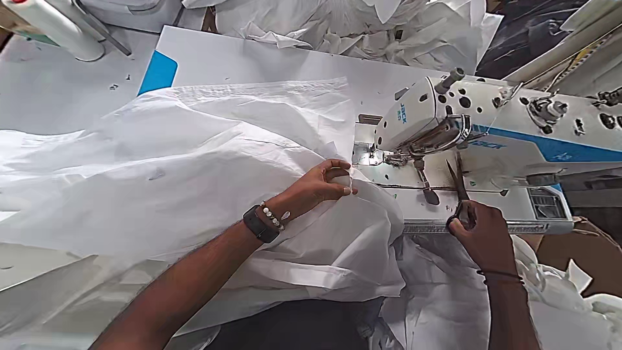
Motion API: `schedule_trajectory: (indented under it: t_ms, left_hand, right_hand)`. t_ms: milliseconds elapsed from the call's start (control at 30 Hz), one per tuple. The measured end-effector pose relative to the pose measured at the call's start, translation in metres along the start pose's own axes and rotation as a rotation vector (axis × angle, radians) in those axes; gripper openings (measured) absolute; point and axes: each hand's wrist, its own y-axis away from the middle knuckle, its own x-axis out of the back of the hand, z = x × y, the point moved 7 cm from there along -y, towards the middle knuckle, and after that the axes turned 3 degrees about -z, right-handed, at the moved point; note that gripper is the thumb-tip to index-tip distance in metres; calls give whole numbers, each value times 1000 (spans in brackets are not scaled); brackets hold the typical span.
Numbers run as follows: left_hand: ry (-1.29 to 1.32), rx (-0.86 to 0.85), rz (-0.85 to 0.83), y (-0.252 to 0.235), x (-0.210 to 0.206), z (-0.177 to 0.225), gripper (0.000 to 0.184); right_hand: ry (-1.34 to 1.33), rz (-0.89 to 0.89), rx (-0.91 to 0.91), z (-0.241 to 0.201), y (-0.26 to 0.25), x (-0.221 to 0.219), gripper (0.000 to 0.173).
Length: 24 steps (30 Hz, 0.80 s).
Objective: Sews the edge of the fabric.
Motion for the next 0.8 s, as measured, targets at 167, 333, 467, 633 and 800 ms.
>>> schedule_trajectory:
  t_ms: [167, 333, 467, 633, 800]
  left_hand:
    - [-3, 26, -70, 15, 9, -1, 72]
    - [-2, 14, -115, 19, 10, -1, 77]
    - [-9, 21, -151, 20, 9, -2, 76]
    - [-41, 19, -178, 19, 11, -2, 76]
    - [-65, 48, -193, 16, 8, -3, 78]
  right_hand:
    - [-85, -102, -158, 13, 0, 4, 72]
    - [-732, -83, -348, 19, 25, -2, 48]
    - [-1717, -154, -210, 5, 59, -24, 16]
    - [-2158, -518, 220, -79, 115, -17, 44]
    - [-1889, -781, 147, -162, 102, -32, 23]
